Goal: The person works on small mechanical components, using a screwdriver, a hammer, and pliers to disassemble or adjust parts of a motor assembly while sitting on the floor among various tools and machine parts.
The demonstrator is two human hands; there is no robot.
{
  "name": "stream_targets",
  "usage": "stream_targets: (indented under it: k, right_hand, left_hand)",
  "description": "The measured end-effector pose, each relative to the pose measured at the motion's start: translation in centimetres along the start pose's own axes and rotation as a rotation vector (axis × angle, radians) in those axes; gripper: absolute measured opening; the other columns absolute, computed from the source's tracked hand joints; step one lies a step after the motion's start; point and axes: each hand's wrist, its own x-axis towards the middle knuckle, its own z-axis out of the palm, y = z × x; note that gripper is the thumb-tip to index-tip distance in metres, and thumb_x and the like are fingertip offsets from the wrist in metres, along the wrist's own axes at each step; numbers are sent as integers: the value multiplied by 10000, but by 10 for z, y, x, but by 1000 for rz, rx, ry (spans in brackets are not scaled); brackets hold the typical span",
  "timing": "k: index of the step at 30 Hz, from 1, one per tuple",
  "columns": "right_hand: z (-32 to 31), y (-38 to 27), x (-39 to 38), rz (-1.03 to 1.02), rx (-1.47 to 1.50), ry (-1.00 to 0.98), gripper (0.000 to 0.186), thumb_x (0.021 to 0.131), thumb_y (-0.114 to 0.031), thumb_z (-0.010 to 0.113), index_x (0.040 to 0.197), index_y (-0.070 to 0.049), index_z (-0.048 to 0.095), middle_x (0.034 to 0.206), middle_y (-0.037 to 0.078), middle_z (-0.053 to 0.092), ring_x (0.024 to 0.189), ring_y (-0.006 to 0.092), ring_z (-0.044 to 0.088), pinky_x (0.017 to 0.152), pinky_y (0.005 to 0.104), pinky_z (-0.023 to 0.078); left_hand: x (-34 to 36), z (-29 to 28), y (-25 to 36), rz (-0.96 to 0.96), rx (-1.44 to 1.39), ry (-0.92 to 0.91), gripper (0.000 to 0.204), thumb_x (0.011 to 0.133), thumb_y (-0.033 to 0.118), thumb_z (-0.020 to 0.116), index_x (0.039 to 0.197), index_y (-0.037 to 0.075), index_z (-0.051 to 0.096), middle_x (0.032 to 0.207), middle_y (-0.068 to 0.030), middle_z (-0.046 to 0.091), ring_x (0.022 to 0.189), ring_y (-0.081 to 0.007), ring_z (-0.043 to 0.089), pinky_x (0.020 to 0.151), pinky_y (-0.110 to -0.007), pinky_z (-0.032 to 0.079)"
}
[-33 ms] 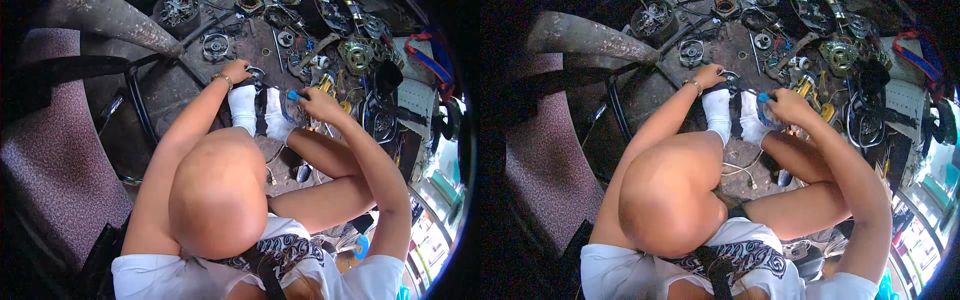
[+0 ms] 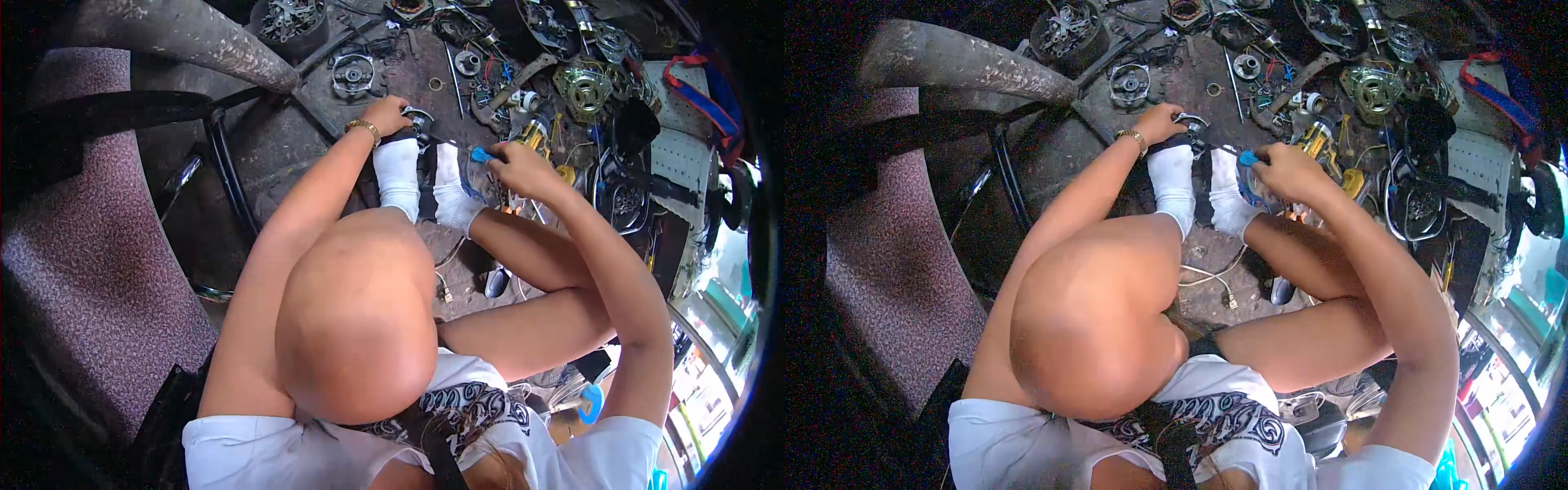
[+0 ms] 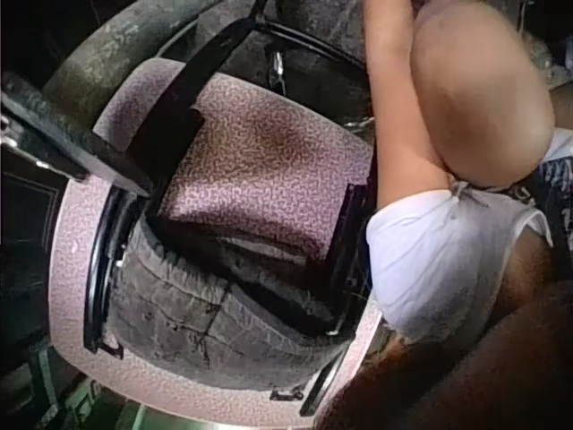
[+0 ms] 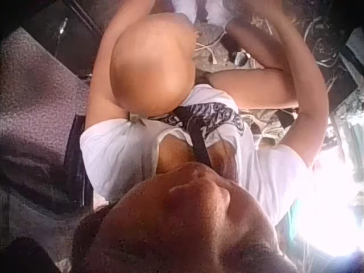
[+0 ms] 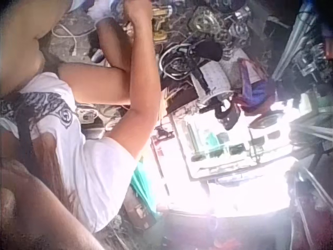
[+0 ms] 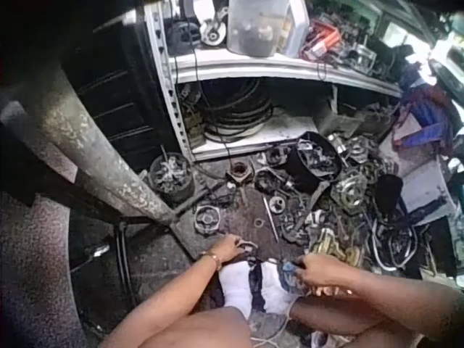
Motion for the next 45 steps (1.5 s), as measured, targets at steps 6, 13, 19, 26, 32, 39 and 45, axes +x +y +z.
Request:
stream_targets:
  k: [6, 13, 19, 26, 32, 39, 45]
  right_hand:
    - [4, 4, 13, -28, -71, 3, 372, 829, -204, 488, 1117, 19, 558, 1035, 242, 590, 988, 355, 567, 890, 392, 417]
    - [8, 9, 11, -79, -67, 31, 362, 820, -204, 505, 1120, -12, 569, 972, 240, 601, 918, 360, 589, 827, 412, 445]
    - [23, 49, 19, -176, -37, 103, 356, 813, -229, 526, 1119, -58, 583, 886, 231, 613, 835, 359, 601, 769, 435, 457]
    - [20, 18, 7, -130, -351, 114, 359, 789, -195, 564, 1128, -74, 575, 791, 206, 623, 717, 328, 622, 637, 424, 485]
    - [34, -28, 5, -344, -733, 305, 432, 738, -77, 531, 1165, -8, 524, 654, 122, 607, 570, 297, 617, 523, 400, 495]
    - [7, -19, 5, -226, -565, 162, 401, 778, -187, 573, 1154, -53, 536, 744, 179, 626, 691, 337, 622, 585, 438, 492]
    - [-39, -2, -10, -129, -315, 166, 387, 808, -244, 578, 1176, -132, 539, 840, 213, 620, 784, 366, 600, 707, 450, 470]
  left_hand:
    - [1, -1, 1, -3, -7, -34, 451, 690, 277, 704, 1070, 52, 608, 1032, -162, 621, 950, -297, 597, 830, -357, 456]
    - [1, -3, -2, -14, -46, -33, 457, 689, 279, 706, 1076, 55, 608, 1037, -167, 619, 955, -294, 596, 843, -351, 450]
    - [5, 3, -8, 5, -71, 0, 420, 674, 262, 710, 1067, 133, 631, 1014, -136, 634, 936, -304, 606, 840, -376, 467]
    - [1, -3, -1, -10, -52, -55, 438, 699, 256, 698, 1072, 44, 609, 1031, -169, 622, 939, -297, 605, 830, -355, 460]
    - [3, -6, 5, 30, -1, -53, 411, 712, 261, 687, 1051, 39, 614, 994, -156, 636, 927, -302, 606, 824, -361, 459]
    - [4, -1, -15, 77, -121, -59, 425, 707, 305, 667, 1047, 55, 621, 1021, -173, 621, 937, -315, 597, 827, -367, 460]
    - [4, -11, -6, 60, -229, -128, 434, 703, 223, 648, 1070, -3, 594, 1017, -182, 627, 940, -279, 605, 842, -338, 446]
